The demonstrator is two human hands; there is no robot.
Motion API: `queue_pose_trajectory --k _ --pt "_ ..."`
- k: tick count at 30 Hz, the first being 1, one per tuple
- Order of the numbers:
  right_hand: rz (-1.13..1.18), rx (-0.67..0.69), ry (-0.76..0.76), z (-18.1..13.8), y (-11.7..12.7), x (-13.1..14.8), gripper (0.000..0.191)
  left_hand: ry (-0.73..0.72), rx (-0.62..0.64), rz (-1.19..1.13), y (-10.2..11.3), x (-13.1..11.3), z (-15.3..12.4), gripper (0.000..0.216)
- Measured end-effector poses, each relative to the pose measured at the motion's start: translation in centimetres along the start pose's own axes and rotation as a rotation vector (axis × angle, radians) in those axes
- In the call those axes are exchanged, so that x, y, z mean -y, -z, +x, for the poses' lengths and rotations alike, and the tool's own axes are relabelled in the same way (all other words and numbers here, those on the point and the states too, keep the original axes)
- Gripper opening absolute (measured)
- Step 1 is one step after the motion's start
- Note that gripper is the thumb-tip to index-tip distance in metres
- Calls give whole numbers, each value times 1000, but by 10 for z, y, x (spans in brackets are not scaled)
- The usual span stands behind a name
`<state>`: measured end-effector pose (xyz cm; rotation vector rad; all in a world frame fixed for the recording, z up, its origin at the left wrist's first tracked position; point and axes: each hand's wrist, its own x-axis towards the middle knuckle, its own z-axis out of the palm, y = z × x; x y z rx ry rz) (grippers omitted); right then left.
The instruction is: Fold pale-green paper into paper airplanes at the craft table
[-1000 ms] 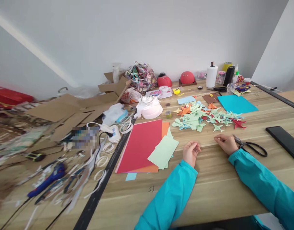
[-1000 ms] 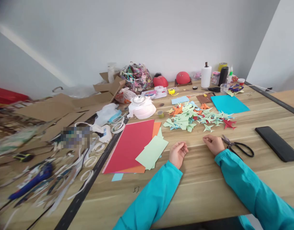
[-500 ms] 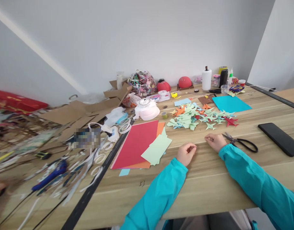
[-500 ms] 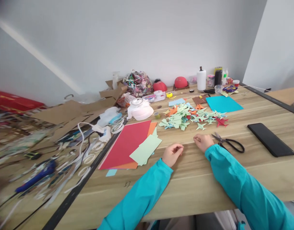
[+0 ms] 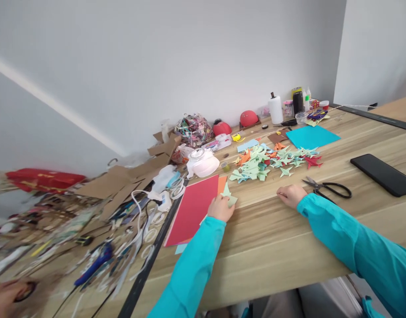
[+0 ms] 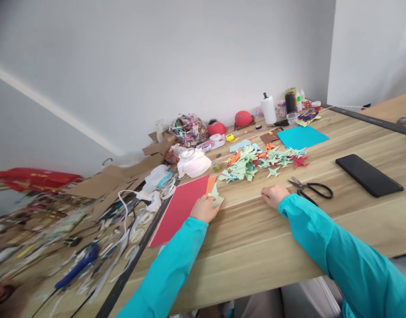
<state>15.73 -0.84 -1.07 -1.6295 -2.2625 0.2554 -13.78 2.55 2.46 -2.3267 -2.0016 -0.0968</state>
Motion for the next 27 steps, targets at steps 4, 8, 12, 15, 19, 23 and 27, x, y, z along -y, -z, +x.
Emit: queue_pose_trajectory --k 4,8,12,15,19,23,27 --pt "-21 12 12 0 1 1 25 11 96 187 -5 -7 -1 33" --pt "-42 25 20 0 -1 2 25 -51 134 278 -2 -17 -1 34" --pt "-61 37 38 -1 0 4 25 -54 139 278 5 -19 -1 32" --pt "-72 42 48 -1 0 4 25 -10 106 273 18 -16 -2 31" --pt "-39 19 59 -1 -2 4 24 24 -130 266 48 -17 -14 29" --pt "134 -151 139 -6 -1 8 32 -291 -571 309 63 -44 -39 22" --pt "251 -329 412 -11 4 22 63 -686 -803 247 46 -85 -52 12"
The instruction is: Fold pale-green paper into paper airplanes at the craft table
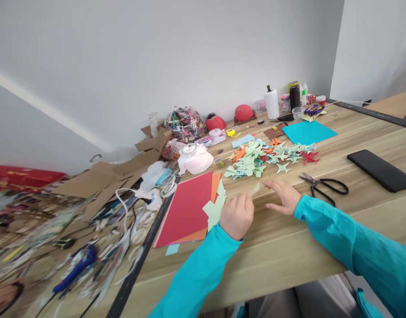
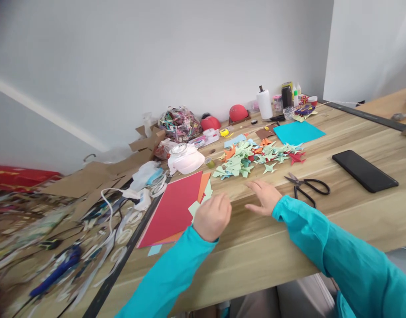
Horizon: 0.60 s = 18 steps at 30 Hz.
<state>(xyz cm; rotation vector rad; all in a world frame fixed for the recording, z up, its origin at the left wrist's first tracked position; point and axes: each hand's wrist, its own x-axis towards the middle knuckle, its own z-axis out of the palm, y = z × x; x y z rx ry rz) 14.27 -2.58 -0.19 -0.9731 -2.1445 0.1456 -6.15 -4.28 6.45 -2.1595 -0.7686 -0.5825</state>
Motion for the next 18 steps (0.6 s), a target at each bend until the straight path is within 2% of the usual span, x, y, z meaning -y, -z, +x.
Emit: queue_pose_trajectory --k 3,5,8,11,14,18 --pt "-5 -87 31 2 -3 7 56 -8 -39 -78 -13 -21 4 13" --pt "-24 -126 19 3 -5 6 43 -15 -42 -148 -19 -25 5 14" --pt "-92 -158 86 4 -5 -1 21 -22 -42 -237 -23 -25 3 14" --pt "-129 -217 106 4 -1 -8 20 47 -24 -317 -28 -23 -3 12" --pt "-102 -290 55 5 3 -11 19 164 -6 -366 -38 -20 -13 16" --pt "-52 -367 11 5 8 -11 14 218 -75 -398 -51 -13 -28 19"
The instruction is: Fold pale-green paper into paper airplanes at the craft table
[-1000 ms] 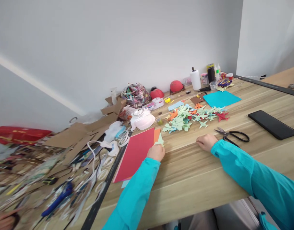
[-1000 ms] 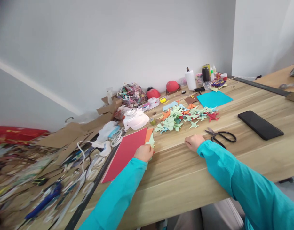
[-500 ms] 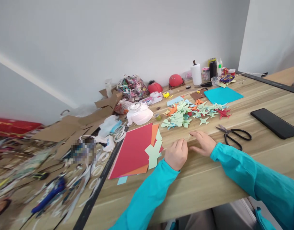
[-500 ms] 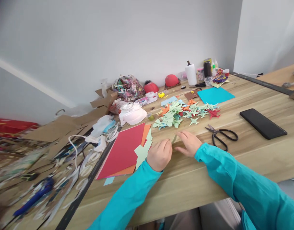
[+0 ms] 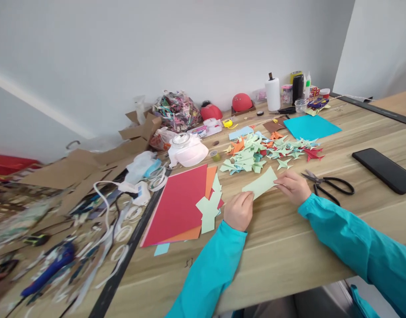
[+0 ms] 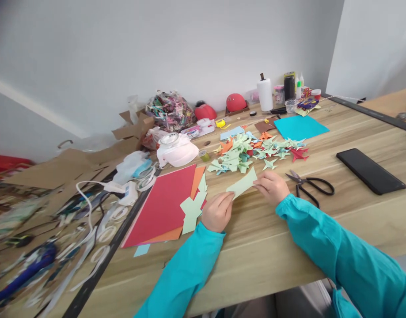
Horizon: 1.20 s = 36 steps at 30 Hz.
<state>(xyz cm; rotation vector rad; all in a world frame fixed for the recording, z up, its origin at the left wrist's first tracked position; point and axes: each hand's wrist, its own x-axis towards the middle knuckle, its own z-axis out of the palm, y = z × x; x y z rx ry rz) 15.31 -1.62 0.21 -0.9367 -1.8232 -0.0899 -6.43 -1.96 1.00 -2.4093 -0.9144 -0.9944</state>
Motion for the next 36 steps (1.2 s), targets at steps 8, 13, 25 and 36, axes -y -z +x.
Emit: queue_pose_trajectory --k 8,13,25,36 --pt "22 60 -105 -2 1 6 15 125 -178 -321 3 9 -7 8" --pt "-128 117 -84 -2 4 7 24 39 -126 -284 3 4 -6 9" --pt "-285 8 69 -4 16 17 15 66 -219 -243 11 6 -5 15" --pt "-165 -41 -48 -1 16 20 10 183 -228 -343 16 1 -7 16"
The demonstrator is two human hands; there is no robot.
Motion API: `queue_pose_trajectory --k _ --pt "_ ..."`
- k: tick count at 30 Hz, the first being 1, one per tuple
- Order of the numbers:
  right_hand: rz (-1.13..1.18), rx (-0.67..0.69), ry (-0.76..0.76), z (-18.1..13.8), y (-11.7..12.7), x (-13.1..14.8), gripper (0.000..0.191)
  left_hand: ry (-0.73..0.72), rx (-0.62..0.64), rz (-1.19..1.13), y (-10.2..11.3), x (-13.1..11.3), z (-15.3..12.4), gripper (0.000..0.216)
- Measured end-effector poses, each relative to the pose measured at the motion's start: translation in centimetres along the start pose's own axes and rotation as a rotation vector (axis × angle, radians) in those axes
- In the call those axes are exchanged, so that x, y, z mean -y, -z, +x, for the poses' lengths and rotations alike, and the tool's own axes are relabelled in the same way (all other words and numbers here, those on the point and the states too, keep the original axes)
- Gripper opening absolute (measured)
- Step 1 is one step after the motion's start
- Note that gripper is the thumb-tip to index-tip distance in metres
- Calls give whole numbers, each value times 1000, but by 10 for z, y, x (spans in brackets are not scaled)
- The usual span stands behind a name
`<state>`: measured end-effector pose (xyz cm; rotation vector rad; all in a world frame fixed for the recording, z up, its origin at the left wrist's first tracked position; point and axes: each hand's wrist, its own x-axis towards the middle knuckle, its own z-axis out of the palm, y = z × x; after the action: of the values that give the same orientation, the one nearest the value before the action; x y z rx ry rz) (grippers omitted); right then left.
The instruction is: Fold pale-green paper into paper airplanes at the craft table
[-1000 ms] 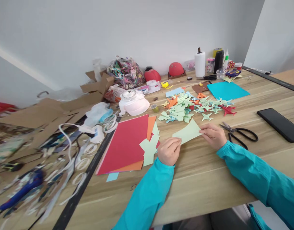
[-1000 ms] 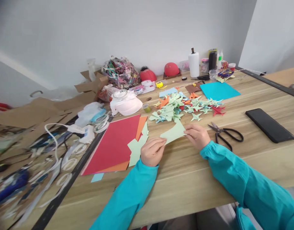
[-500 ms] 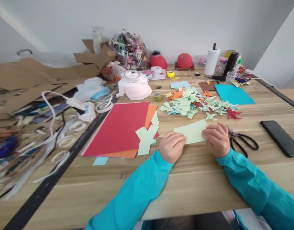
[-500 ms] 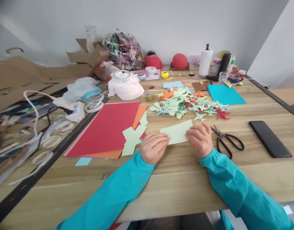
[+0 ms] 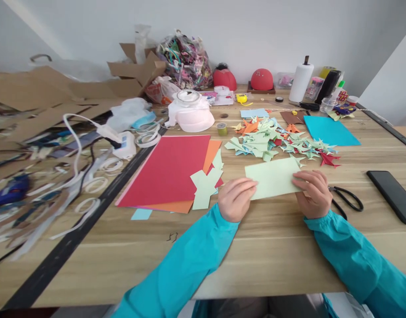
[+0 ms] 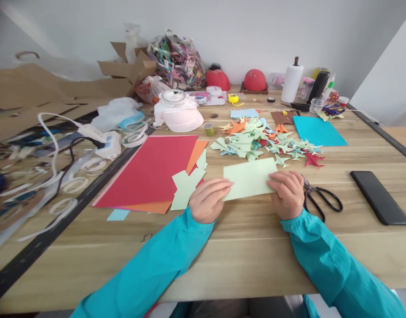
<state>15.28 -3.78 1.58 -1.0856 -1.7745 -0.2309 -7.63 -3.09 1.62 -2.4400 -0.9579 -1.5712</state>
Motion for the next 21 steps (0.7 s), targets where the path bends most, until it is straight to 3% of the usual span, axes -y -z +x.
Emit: queue_pose_trajectory --k 5,9,17,21 --pt "122 -68 -334 -1 -8 -6 12 518 -62 -166 -12 2 -3 16" --pt "102 -89 -469 -3 -10 -6 21 786 -35 -333 -15 0 1 30" --pt "194 -95 -650 0 -12 -7 30 1002 -38 -629 -17 -1 7 26" --pt "211 -105 -675 -1 -13 -12 31 997 -54 -695 -20 1 4 36"
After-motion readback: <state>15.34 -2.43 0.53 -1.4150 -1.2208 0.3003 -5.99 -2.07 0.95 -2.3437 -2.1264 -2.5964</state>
